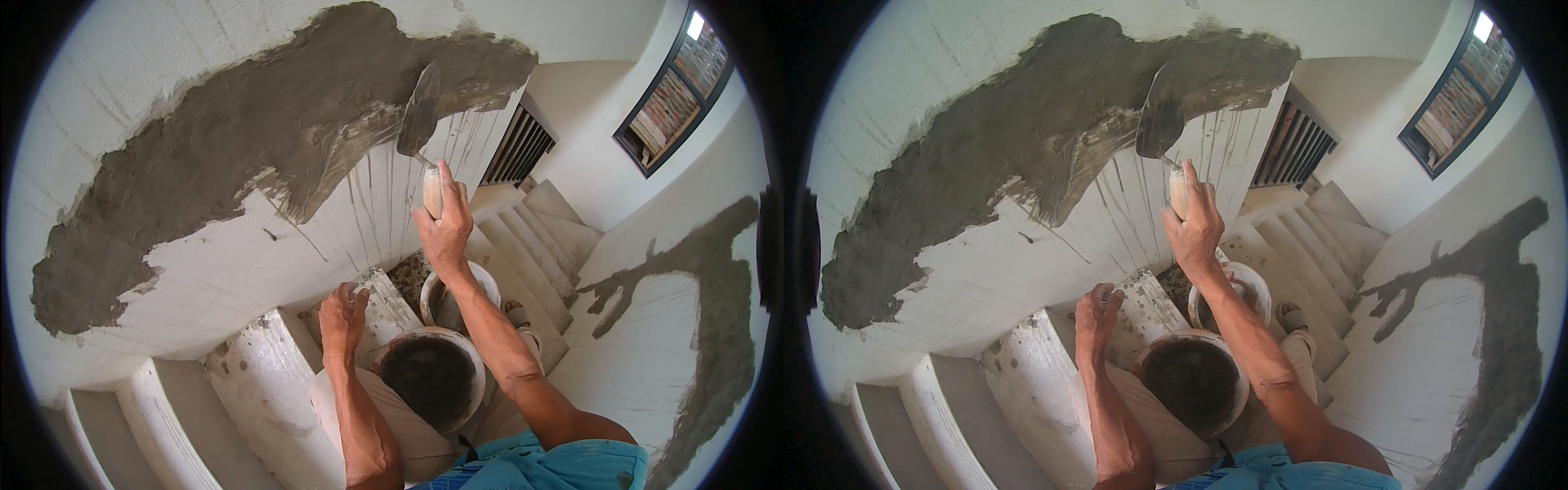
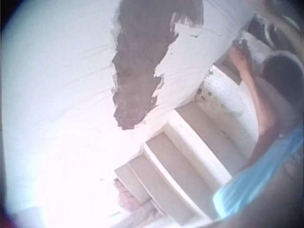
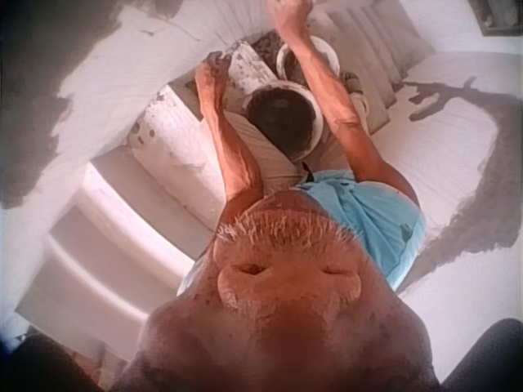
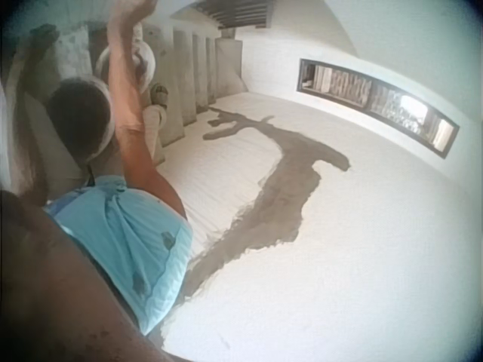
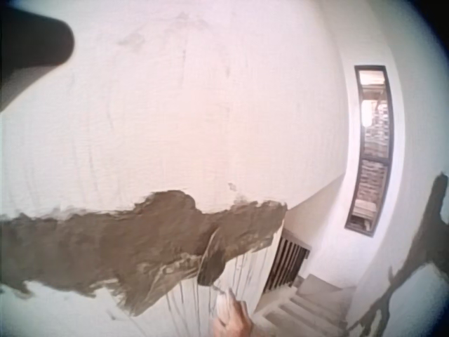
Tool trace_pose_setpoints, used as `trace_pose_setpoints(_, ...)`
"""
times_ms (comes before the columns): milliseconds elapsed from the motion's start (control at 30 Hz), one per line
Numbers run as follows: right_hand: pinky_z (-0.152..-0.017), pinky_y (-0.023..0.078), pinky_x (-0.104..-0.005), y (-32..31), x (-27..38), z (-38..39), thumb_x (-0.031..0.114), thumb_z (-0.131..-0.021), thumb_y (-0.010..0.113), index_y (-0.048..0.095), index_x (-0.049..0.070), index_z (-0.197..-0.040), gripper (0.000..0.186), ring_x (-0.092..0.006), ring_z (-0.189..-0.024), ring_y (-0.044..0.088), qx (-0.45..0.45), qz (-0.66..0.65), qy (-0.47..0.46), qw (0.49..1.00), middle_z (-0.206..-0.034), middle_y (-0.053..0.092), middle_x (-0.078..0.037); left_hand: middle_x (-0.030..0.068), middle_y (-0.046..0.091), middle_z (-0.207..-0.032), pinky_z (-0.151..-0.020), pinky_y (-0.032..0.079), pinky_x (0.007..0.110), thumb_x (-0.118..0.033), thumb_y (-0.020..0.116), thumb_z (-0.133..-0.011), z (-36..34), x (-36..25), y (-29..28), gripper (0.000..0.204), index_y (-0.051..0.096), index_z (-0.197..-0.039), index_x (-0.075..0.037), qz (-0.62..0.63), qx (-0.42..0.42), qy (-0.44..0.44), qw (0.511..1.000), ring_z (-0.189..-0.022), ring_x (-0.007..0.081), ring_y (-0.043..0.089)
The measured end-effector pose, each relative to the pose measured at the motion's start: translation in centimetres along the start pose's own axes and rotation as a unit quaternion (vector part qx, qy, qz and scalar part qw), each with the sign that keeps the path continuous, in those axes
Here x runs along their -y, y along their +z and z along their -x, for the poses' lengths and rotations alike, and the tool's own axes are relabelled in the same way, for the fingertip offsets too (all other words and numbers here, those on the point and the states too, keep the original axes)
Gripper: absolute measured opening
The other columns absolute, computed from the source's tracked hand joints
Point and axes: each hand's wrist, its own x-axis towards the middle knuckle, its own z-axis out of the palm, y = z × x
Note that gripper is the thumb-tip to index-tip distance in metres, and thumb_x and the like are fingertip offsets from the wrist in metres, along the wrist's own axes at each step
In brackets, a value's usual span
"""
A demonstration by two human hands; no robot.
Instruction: The person scoops cement from a bucket with a trowel and applies it to the wall above the stairs, smoothing the surface repeatedly. The person works on a specific section of the wall, repeatedly adding and smoothing the material.
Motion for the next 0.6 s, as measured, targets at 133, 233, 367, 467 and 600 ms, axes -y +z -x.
trace_pose_setpoints(133, -0.065, 0.056, -0.0394, 1.8, 0.5, 0.3, -0.006, -0.069, 0.069, 0.044, 0.01, -0.15, 0.086, -0.0285, -0.082, 0.066, -0.017, 0.059, -0.004, 0.998, -0.101, 0.057, -0.013, 0.023, 0.071, -0.097, -0.082, 0.051, 0.048, -0.031, 0.064, -0.093, 0.0, -0.3, 0.0, 0.037, 0.068, -0.111, 0.001, -0.006, 0.003, 0.003, 1.0, -0.091, 0.0404, 0.068)
trace_pose_setpoints(233, -0.062, 0.058, -0.0388, 2.9, 1.3, 0.8, -0.007, -0.069, 0.071, 0.042, 0.011, -0.151, 0.088, -0.0284, -0.08, 0.066, -0.024, 0.067, 0.0, 0.997, -0.102, 0.055, -0.014, 0.0231, 0.071, -0.097, -0.082, 0.052, 0.048, -0.03, 0.064, -0.093, 0.0, -0.3, 0.0, 0.036, 0.069, -0.11, 0.001, -0.013, 0.0, 0.014, 1.0, -0.091, 0.0407, 0.068)
trace_pose_setpoints(367, -0.061, 0.056, -0.038, 2.3, 1.7, 3.3, -0.007, -0.068, 0.07, 0.044, 0.009, -0.149, 0.086, -0.0287, -0.074, 0.065, 0.023, 0.073, 0.002, 0.997, -0.1, 0.055, -0.014, 0.0231, 0.072, -0.096, -0.081, 0.052, 0.048, -0.03, 0.063, -0.094, 0.6, 0.0, 0.1, 0.036, 0.069, -0.11, 0.001, -0.017, 0.004, 0.017, 1.0, -0.089, 0.0412, 0.068)
trace_pose_setpoints(467, -0.063, 0.055, -0.0395, 0.3, 1.5, 4.5, -0.007, -0.068, 0.067, 0.046, 0.008, -0.148, 0.084, -0.0297, -0.074, 0.065, 0.06, 0.032, -0.049, 0.996, -0.098, 0.056, -0.014, 0.0231, 0.072, -0.096, -0.081, 0.052, 0.048, -0.03, 0.063, -0.093, 0.6, -0.1, -0.2, 0.036, 0.069, -0.11, 0.001, -0.018, 0.006, 0.013, 1.0, -0.09, 0.0414, 0.068)
trace_pose_setpoints(600, -0.067, 0.053, -0.0408, -1.1, 1.7, 3.3, -0.008, -0.069, 0.065, 0.048, 0.006, -0.146, 0.08, -0.0297, -0.077, 0.062, 0.033, -0.009, -0.025, 0.999, -0.096, 0.055, -0.014, 0.0236, 0.071, -0.099, -0.082, 0.052, 0.048, -0.031, 0.063, -0.094, 0.5, -0.3, -0.3, 0.037, 0.068, -0.11, 0.002, -0.01, 0.006, 0.013, 1.0, -0.092, 0.0415, 0.068)
